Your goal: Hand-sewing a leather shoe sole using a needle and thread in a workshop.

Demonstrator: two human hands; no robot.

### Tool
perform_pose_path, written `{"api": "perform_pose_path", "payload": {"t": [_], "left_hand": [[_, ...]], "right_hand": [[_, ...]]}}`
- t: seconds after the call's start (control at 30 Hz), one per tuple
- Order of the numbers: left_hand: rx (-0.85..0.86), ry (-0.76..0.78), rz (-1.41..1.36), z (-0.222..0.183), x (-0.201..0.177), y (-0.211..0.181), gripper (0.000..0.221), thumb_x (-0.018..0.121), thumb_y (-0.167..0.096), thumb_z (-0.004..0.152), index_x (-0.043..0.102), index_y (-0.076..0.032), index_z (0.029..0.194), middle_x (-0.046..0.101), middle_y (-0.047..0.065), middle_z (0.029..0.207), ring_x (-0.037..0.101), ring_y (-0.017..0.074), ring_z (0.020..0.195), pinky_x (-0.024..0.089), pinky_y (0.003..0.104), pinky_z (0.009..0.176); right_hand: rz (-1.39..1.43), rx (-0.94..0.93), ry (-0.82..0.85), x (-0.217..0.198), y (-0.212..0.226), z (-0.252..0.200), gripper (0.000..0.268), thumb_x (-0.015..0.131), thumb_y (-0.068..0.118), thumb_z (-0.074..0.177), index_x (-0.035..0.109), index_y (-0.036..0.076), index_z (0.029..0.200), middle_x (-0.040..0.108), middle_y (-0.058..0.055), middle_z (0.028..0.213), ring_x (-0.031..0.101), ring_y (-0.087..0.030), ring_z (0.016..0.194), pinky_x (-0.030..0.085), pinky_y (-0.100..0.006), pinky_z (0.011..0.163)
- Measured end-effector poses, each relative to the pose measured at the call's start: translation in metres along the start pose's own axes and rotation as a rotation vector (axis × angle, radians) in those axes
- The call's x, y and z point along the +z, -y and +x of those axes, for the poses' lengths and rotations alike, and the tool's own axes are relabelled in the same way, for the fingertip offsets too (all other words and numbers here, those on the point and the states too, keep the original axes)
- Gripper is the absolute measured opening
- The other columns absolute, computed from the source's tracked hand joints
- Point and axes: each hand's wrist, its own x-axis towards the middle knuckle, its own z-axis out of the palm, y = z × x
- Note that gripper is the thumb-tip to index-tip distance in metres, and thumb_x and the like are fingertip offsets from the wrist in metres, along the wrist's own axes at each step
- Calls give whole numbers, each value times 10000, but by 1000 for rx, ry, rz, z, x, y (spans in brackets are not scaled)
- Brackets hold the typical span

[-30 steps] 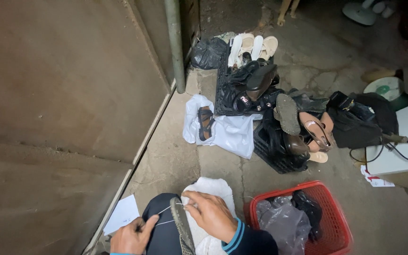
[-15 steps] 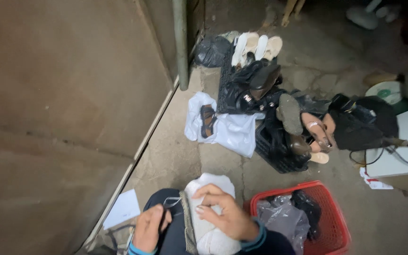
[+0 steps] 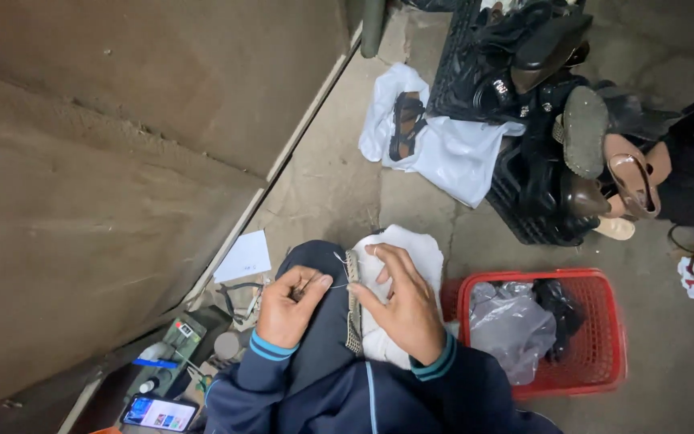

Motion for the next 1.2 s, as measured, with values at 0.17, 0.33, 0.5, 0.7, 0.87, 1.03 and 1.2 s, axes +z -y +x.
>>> {"api": "perform_pose_path", "payload": {"t": [0.17, 0.33, 0.5, 0.7, 0.87, 1.03, 1.2], "left_hand": [[15, -42, 51, 6, 14, -2, 167, 756, -116, 897, 742, -64, 1055, 701, 64, 711, 609, 137, 603, 520, 302, 574], [99, -40, 72, 21, 28, -29, 381, 734, 3, 879, 706, -48, 1255, 716, 158, 736, 639, 247, 582, 543, 379, 542], [28, 51, -2, 25, 38, -7, 133, 735, -79, 909, 790, -40, 1023, 682, 123, 653, 647, 211, 567, 549, 352, 521], [-83, 207, -91, 12, 35, 6, 105, 677, -53, 856, 768, -71, 906, 642, 69, 587, 560, 132, 586, 507, 296, 563], [-80, 200, -150, 6, 30, -9, 92, 679, -48, 857, 757, -66, 903, 637, 79, 565, 542, 132, 561, 497, 293, 550], [-111, 158, -289, 20, 32, -5, 73, 697, -43, 870, 722, -19, 934, 593, 57, 508, 542, 112, 502, 464, 244, 527], [-157, -14, -206, 38, 45, 5, 101, 728, -69, 891, 672, 1, 844, 648, 91, 539, 553, 111, 486, 442, 240, 486]], "right_hand": [[-17, 60, -9, -5, -7, 1, 504, 798, 208, 857, 618, 39, 1296, 680, -111, 1033, 668, -232, 734, 533, -370, 643], [-45, 39, -33, 2, -8, 0, 467, 748, 159, 863, 629, -23, 1277, 729, -185, 1080, 714, -289, 703, 557, -414, 510], [-135, -41, -90, 6, -11, 0, 444, 686, 109, 848, 640, -10, 1273, 739, -177, 1067, 705, -267, 697, 555, -402, 508], [-87, -1, -75, 3, -10, 2, 488, 689, 127, 813, 630, -7, 1279, 740, -158, 1036, 707, -263, 689, 567, -401, 531], [-52, 51, -67, 6, -28, -1, 455, 723, 149, 802, 667, 27, 1237, 741, -135, 945, 706, -252, 674, 559, -392, 522], [-44, 147, -20, 6, -51, -6, 327, 749, 216, 796, 744, 95, 1099, 632, -65, 640, 622, -220, 520, 529, -353, 469], [76, 274, 59, 2, -52, -5, 222, 762, 215, 841, 730, 63, 1000, 535, -103, 530, 572, -216, 469, 484, -358, 459]]}}
